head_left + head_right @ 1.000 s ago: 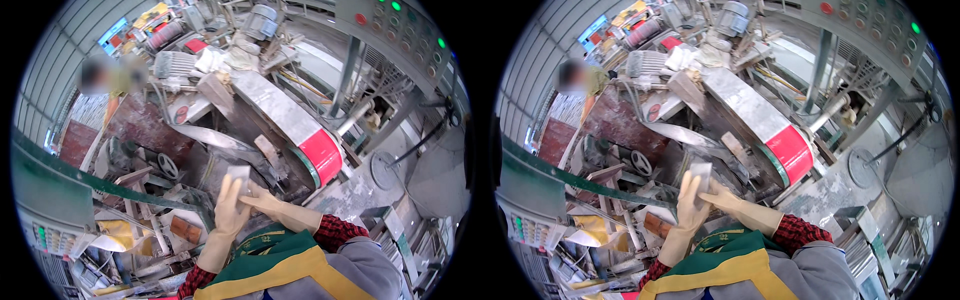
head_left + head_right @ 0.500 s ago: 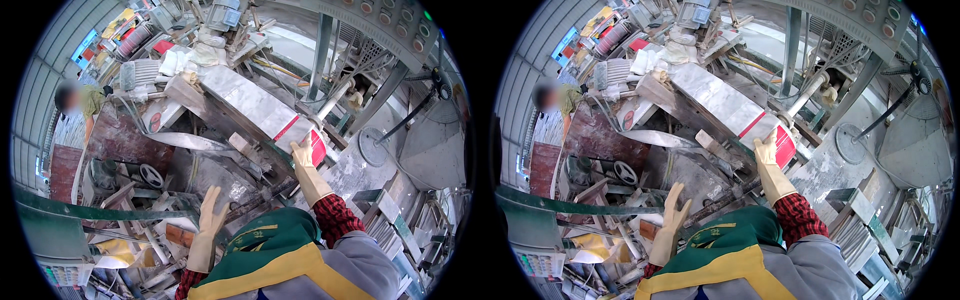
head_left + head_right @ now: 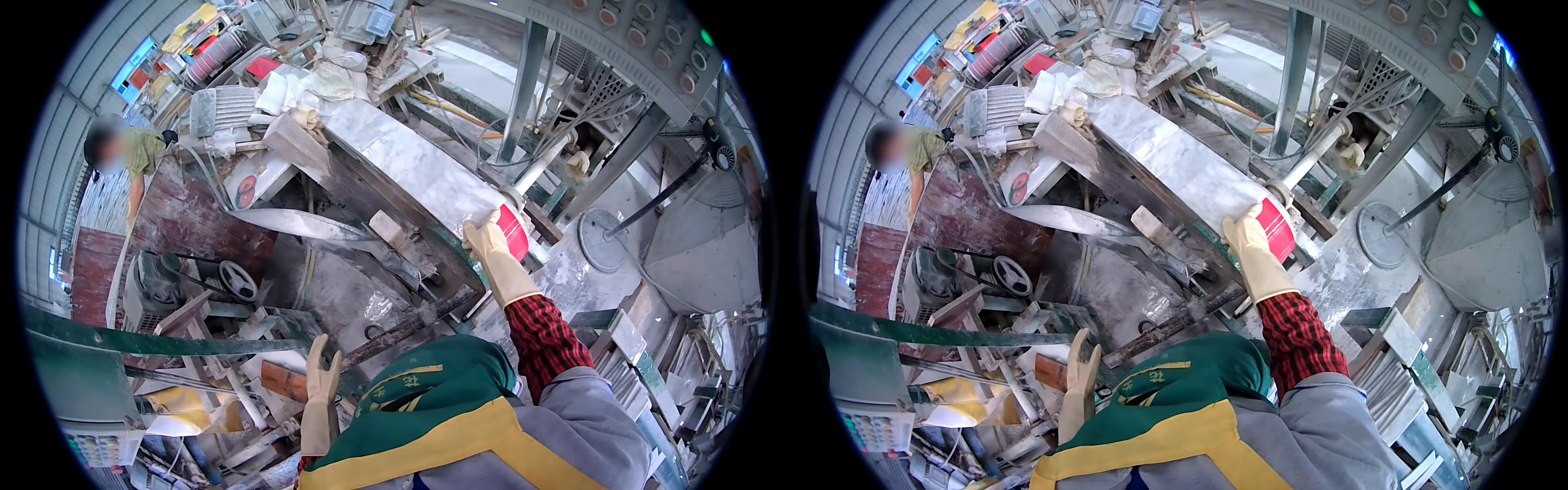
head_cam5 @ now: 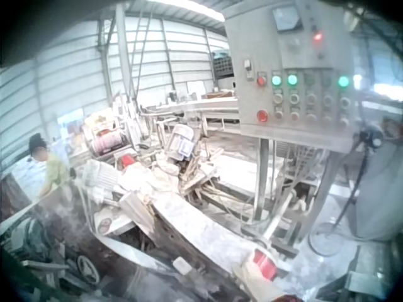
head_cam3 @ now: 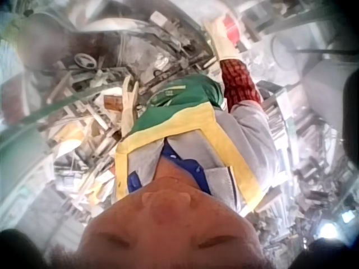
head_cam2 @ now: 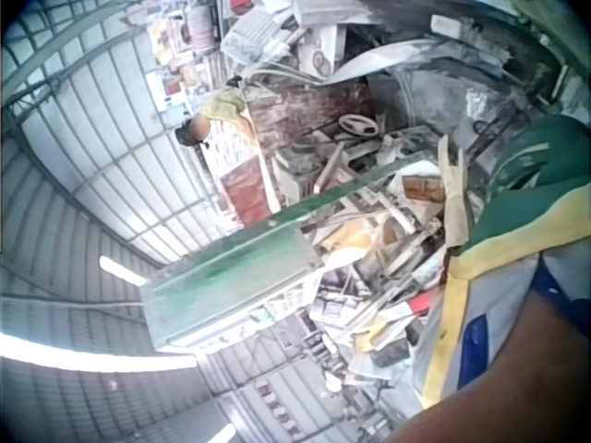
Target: The person repeatedly picks up small rectangular pieces from a conveyor belt and places them into a machine hopper. The person wears gloves and an apron while performing this repetitive task in a factory setting.
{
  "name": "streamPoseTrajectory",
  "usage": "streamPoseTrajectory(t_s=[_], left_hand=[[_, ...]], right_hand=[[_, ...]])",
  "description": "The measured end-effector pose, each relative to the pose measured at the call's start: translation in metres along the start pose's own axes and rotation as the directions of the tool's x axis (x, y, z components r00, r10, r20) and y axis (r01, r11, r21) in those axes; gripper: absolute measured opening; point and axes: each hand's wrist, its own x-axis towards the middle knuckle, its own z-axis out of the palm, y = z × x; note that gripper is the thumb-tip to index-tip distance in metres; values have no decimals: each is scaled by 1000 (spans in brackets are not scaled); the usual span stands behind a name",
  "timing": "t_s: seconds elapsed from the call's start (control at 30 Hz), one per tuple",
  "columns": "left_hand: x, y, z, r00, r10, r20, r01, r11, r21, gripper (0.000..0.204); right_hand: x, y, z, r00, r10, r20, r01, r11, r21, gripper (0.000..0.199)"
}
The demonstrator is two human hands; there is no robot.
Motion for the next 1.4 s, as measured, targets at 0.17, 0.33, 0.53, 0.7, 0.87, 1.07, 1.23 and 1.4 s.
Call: streamPoseTrajectory(t_s=[0.17, 0.33, 0.53, 0.7, 0.87, 1.07, 1.23, 1.4], left_hand=[[0, -6, -2, 1000, 15, -4, -15, 997, -71, 51], [-23, -26, -19, 997, 7, -72, -12, 998, -64, 49], [-90, -92, -67, 927, -111, -358, 79, 992, -103, 42], [-200, -181, -145, 683, -213, -699, 186, 976, -115, 36], [-337, -238, -217, 267, -182, -946, 657, 753, 40, 49], [-444, -353, -233, 228, 344, -911, 937, 178, 301, 38], [-404, -331, -212, 368, 392, -843, 905, 57, 422, 44], [-415, -339, -216, 367, 241, -899, 910, 106, 400, 49]], right_hand=[[23, 5, -6, 964, -241, 115, 230, 528, -818, 59], [-67, -62, 12, 921, -384, 67, 339, 705, -623, 40], [-128, -30, 156, 609, -633, 479, 785, 567, -250, 41], [-155, 29, 221, 549, -422, 722, 826, 408, -389, 45], [-89, 122, 235, 627, -381, 680, 751, 530, -395, 40], [-76, 131, 182, 770, -105, 629, 545, 621, -564, 38], [-105, 133, 166, 778, -124, 616, 562, 575, -594, 38], [-85, 164, 211, 759, -203, 619, 447, 853, -268, 39]])
